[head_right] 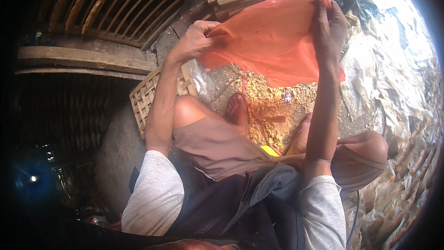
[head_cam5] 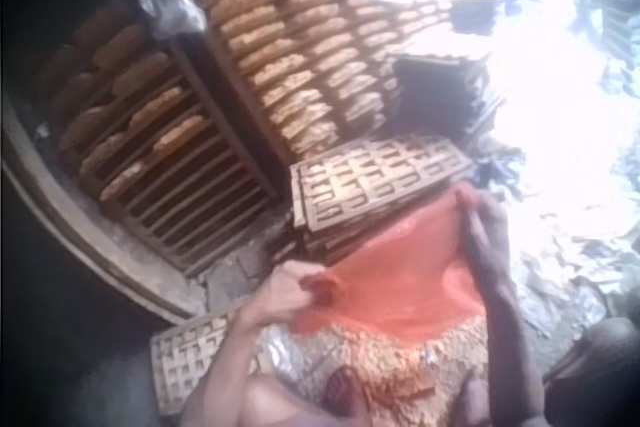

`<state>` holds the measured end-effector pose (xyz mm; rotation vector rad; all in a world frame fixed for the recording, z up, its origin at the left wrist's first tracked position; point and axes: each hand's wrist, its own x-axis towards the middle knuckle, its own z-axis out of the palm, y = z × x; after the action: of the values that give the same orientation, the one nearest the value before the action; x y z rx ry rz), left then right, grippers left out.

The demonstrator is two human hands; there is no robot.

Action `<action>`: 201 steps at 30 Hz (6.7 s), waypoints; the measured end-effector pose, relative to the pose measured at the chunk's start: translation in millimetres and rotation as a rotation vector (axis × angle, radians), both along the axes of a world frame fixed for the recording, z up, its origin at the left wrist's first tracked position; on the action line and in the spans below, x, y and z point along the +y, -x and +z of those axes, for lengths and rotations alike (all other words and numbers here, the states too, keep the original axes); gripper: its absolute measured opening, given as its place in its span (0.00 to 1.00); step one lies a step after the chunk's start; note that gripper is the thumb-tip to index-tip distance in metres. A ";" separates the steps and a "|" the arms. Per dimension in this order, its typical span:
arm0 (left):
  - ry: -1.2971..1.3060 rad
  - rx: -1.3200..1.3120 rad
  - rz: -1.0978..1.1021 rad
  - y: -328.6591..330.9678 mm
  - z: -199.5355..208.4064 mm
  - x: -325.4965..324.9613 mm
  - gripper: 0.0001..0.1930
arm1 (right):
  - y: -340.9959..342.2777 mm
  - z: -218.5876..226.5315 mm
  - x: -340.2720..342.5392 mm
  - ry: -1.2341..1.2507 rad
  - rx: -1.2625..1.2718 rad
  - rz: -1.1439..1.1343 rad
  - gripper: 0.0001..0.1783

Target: The person sits on the floor and assembles a wooden lattice frame by hand, then wraps it in a clear plastic bag and a red plastic bag. The person handles the lattice and bags directly without visible tools.

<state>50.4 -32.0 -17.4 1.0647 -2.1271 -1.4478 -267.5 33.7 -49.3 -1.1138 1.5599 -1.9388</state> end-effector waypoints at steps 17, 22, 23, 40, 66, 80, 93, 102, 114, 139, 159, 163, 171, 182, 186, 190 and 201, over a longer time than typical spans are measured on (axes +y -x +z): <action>-0.024 0.072 -0.114 14.6 6.7 10.1 0.16 | -59.7 -29.9 -1.8 0.006 0.688 0.483 0.11; -0.011 0.003 -0.034 0.8 10.7 3.4 0.15 | -55.6 -4.2 11.2 0.070 0.666 0.372 0.18; -0.013 0.044 -0.037 1.7 9.0 2.8 0.15 | -57.1 -13.1 10.4 0.074 0.655 0.387 0.23; -0.069 0.031 -0.103 12.6 13.9 12.5 0.16 | -54.1 -23.2 -1.3 0.068 0.405 0.499 0.16; -0.003 0.177 0.350 4.2 0.2 -4.5 0.28 | -88.1 -13.4 12.5 0.097 0.544 0.614 0.22; -0.185 0.405 0.429 9.8 2.2 1.6 0.27 | -94.1 -24.8 13.0 0.112 0.439 0.664 0.12; -0.283 0.523 0.470 -0.7 0.6 -6.2 0.28 | -88.7 -17.9 14.2 0.047 0.281 0.776 0.25; -0.415 0.607 0.453 -2.7 11.7 -2.6 0.25 | -89.7 -10.0 17.2 -0.147 0.480 0.822 0.29; -0.395 0.639 0.429 -3.3 8.7 -7.3 0.24 | -99.0 -17.7 20.1 0.026 0.470 0.737 0.25; -0.361 0.729 0.450 -7.2 0.7 -13.0 0.21 | -98.0 -22.1 17.1 -0.254 0.370 0.945 0.15; -0.352 0.853 0.605 -6.6 -2.6 -17.9 0.21 | -132.3 -114.9 20.0 -0.469 0.857 1.070 0.15; -0.313 0.850 0.672 -10.3 -1.6 -18.1 0.21 | -126.1 -139.4 19.7 -0.581 0.787 1.188 0.14; -0.301 0.891 0.758 -17.6 -2.0 -21.2 0.21 | -140.3 -120.3 19.5 -1.079 0.432 1.497 0.61; -0.222 0.896 0.761 -22.0 -17.1 -31.3 0.19 | -177.1 -198.8 36.9 -0.451 -1.057 1.018 0.25; -0.216 0.869 0.808 -12.8 -10.1 -28.2 0.20 | -161.1 -218.8 35.2 -0.450 -1.049 1.125 0.30; -0.208 0.858 0.796 -17.7 -9.6 -27.8 0.19 | -160.9 -201.3 36.1 -0.504 -1.218 1.086 0.27; -0.102 0.848 0.834 -26.3 -23.2 -37.4 0.23 | -145.8 -212.1 32.5 -0.490 -1.131 1.022 0.26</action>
<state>76.7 -69.4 -40.6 0.9406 -0.8670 -1.2359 -121.7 66.2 -261.4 -0.2899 0.5403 -0.9957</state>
